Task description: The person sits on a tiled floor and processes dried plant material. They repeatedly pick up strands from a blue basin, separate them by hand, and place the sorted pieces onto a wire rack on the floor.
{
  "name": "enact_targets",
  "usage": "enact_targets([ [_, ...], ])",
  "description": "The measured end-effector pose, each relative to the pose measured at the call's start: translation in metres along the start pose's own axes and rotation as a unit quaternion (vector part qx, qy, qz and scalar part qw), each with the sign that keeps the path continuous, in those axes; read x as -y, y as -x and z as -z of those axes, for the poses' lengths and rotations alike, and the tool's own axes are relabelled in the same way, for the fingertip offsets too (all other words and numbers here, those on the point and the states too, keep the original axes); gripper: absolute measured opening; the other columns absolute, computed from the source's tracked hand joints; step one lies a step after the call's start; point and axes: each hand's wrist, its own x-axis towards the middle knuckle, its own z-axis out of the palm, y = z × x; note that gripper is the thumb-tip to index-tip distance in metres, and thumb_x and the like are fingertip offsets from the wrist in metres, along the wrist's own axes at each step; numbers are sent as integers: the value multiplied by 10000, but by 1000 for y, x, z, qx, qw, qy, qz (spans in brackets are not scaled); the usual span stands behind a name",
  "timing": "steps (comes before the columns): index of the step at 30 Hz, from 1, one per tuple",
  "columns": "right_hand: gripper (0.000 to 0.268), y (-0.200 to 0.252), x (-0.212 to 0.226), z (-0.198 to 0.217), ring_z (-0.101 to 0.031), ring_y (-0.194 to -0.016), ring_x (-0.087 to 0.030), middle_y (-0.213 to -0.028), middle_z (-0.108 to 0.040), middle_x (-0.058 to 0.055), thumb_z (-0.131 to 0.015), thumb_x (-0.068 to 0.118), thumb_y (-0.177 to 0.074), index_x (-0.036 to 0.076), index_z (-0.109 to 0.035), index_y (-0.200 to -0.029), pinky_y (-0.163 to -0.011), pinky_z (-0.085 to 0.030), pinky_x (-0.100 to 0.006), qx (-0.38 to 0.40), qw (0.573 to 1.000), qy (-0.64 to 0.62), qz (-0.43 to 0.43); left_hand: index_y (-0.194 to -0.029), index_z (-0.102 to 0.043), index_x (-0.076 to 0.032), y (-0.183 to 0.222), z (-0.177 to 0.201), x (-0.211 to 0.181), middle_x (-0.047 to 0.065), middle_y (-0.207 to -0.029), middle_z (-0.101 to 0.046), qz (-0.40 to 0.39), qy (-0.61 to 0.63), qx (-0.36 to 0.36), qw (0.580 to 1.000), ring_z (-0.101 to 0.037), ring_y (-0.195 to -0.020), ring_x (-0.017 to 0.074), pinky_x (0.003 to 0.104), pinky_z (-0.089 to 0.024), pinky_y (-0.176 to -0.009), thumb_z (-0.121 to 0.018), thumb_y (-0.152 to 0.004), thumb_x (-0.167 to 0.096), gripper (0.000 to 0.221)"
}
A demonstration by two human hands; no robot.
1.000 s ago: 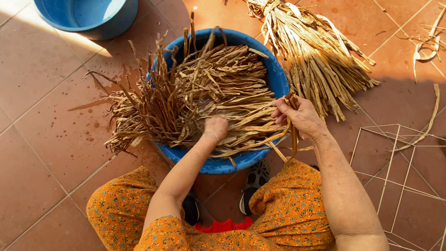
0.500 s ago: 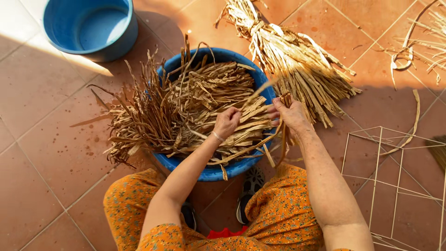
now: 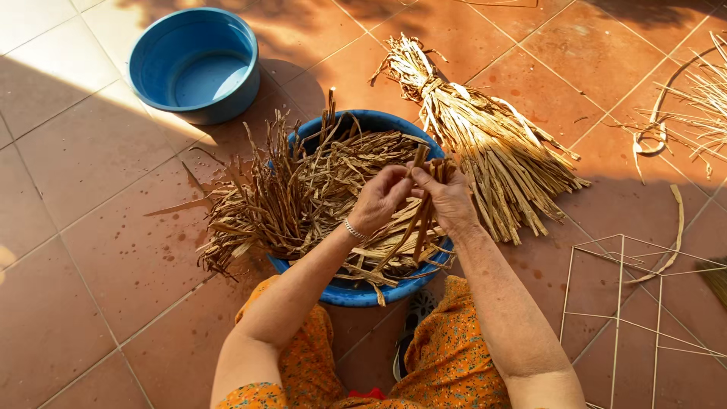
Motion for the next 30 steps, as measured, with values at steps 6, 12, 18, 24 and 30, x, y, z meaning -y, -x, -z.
enact_targets([
  [6, 235, -1, 4, -22, -711, -938, -133, -1079, -753, -61, -576, 268, -1051, 86, -719, -1088, -758, -632, -318, 0, 999, -25, -44, -1143, -662, 7, -10, -6, 6, 85, -974, -733, -19, -50, -74, 996, -684, -886, 120, 277, -570, -781, -562, -1062, -193, 238],
  [12, 251, -19, -13, -33, -734, -792, -172, -962, -766, -139, -587, 195, -1079, -15, -708, -1013, -705, -634, -334, -44, 999, -13, -12, -1048, -679, -2, -12, -2, 8, 75, -873, -720, -8, -124, -80, 989, -666, -783, 157, 323, -558, -712, -523, -1052, -275, 314],
  [18, 226, -43, -17, -21, -726, -607, -211, -711, -697, -74, -616, 213, -1026, 13, -656, -928, -536, -631, -362, -165, 983, -83, -17, -914, -656, -36, -11, -21, 10, 50, -699, -668, 31, -183, -47, 981, -656, -620, 189, 352, -540, -606, -445, -1068, -326, 390],
  [24, 238, -59, -8, 41, -644, -527, -133, -633, -638, -11, -620, 247, -1043, 33, -663, -950, -477, -609, -322, -295, 951, -89, -26, -887, -612, -69, 22, -36, 28, 29, -629, -586, -2, -198, 36, 979, -583, -548, 175, 358, -502, -553, -396, -1061, -302, 362],
  [30, 252, -59, -6, 139, -549, -468, -115, -594, -570, 4, -578, 220, -1079, 29, -639, -927, -457, -540, -317, -390, 907, -157, 21, -896, -563, -70, 58, -29, 46, 91, -659, -525, -103, -322, 91, 937, -478, -542, 268, 418, -399, -548, -423, -1093, -253, 304],
])
